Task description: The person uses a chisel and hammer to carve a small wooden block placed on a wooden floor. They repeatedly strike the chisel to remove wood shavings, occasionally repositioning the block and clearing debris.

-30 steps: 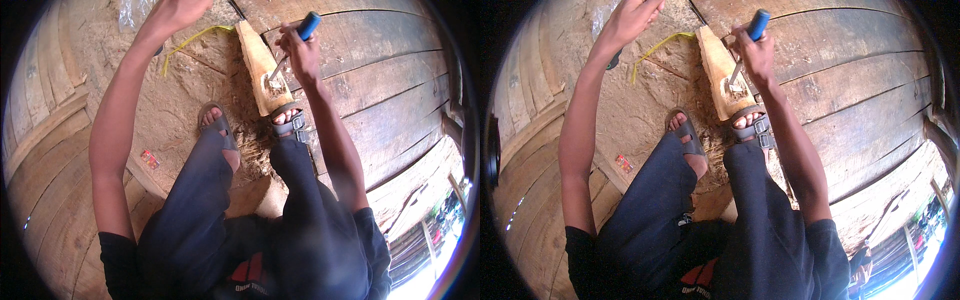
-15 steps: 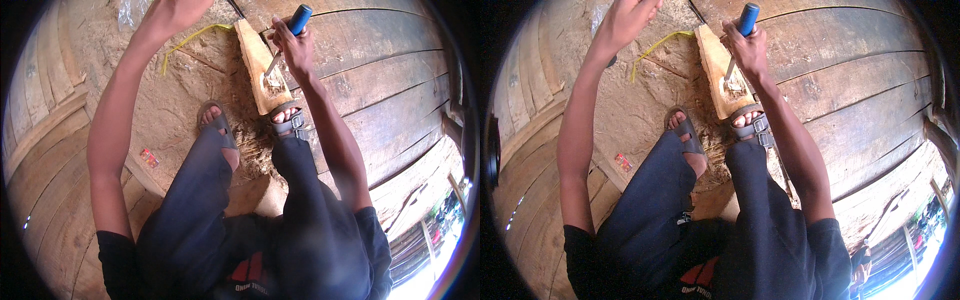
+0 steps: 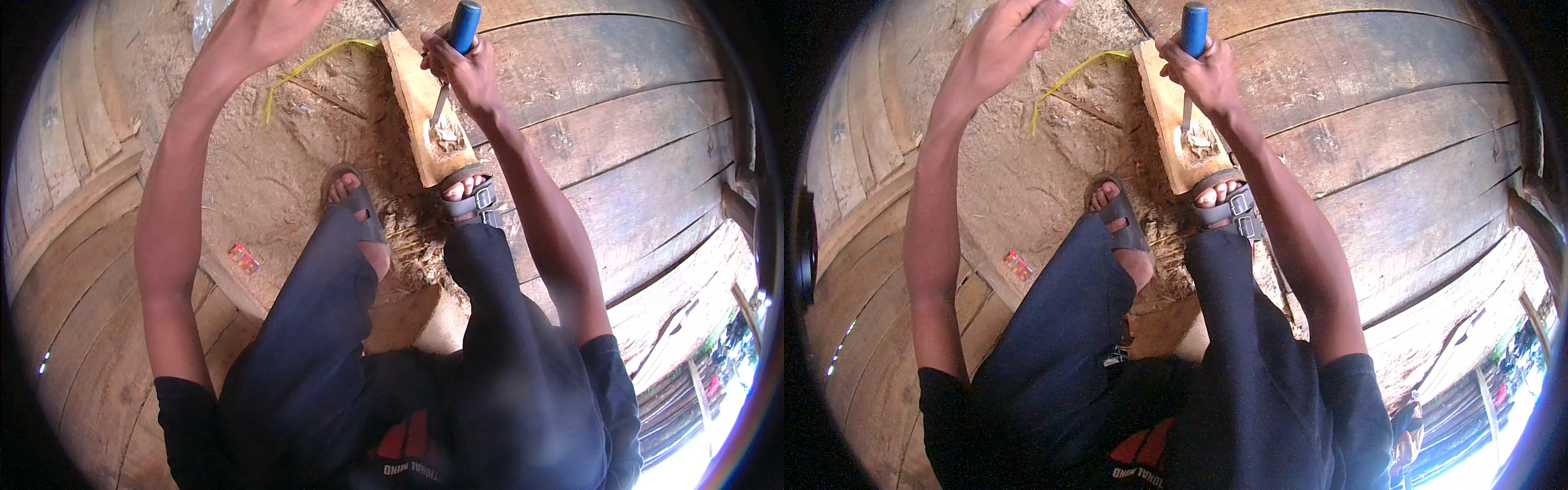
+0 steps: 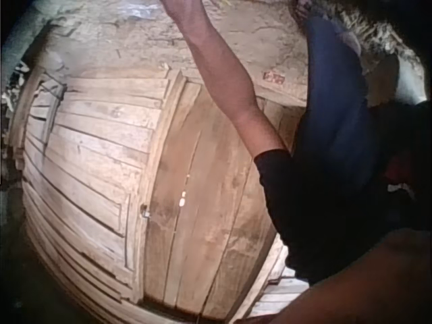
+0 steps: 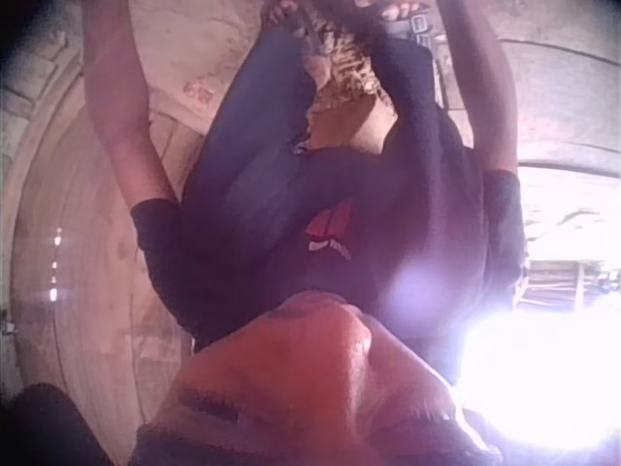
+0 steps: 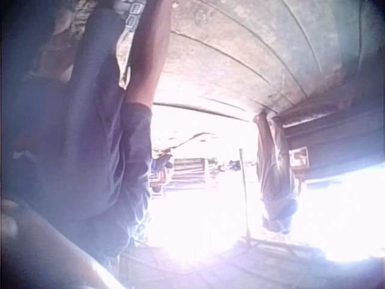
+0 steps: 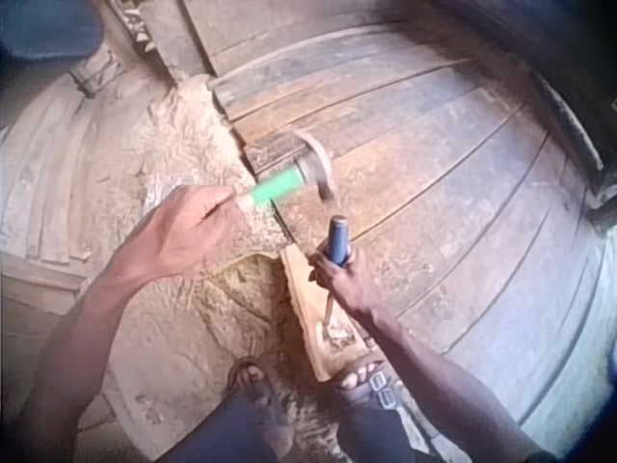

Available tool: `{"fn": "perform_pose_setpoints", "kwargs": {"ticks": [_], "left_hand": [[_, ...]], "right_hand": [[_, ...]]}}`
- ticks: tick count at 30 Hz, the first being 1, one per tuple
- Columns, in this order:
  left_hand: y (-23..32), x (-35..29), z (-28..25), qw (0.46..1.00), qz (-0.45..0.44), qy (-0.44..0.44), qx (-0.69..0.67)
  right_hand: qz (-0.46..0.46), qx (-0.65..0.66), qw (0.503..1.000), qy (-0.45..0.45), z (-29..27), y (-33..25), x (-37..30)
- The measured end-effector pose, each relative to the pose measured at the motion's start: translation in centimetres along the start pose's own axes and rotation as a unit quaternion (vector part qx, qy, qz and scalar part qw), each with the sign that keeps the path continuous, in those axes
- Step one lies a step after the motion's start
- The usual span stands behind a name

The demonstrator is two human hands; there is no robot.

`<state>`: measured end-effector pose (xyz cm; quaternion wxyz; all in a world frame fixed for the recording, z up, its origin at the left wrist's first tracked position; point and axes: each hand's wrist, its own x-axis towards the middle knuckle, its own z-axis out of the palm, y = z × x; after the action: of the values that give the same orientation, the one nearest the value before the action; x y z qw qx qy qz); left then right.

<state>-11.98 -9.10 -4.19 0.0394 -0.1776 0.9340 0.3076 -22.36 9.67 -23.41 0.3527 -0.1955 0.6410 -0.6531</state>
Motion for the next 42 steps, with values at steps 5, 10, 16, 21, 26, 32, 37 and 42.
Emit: {"fn": "perform_pose_setpoints", "kwargs": {"ticks": [5,10,16,21,26,32,37,42], "left_hand": [[-0.3,-0.9,0.1,1.0,-0.022,-0.011,0.006],[-1.1,-1.4,0.4,0.996,-0.04,0.041,-0.062],[-1.1,-1.7,0.3,0.998,-0.05,-0.021,0.009],[-3.8,-4.4,2.3,0.993,-0.073,0.014,-0.093],[-2.8,-4.7,1.0,0.975,-0.099,0.063,-0.189],[-2.5,-4.7,0.7,0.997,-0.071,0.02,-0.02],[-4.7,-4.6,1.5,0.989,-0.081,0.033,-0.115],[-5.6,-3.2,1.6,0.983,-0.085,-0.026,-0.163]], "right_hand": [[0.012,-0.007,1.0,0.003,0.5,-0.8,-0.3],[0.011,0.002,0.999,-0.039,1.4,-1.9,-0.7],[-0.013,-0.142,0.986,-0.082,2.6,0.1,-0.3],[-0.02,-0.099,0.992,-0.073,3.0,-0.3,-0.5],[-0.035,-0.066,0.995,-0.071,2.8,-0.3,-0.3],[-0.001,-0.075,0.995,-0.063,2.7,-0.1,-0.2],[-0.004,-0.085,0.994,-0.062,2.6,-0.3,0.0],[0.001,-0.091,0.993,-0.073,2.3,-0.6,0.2]]}}
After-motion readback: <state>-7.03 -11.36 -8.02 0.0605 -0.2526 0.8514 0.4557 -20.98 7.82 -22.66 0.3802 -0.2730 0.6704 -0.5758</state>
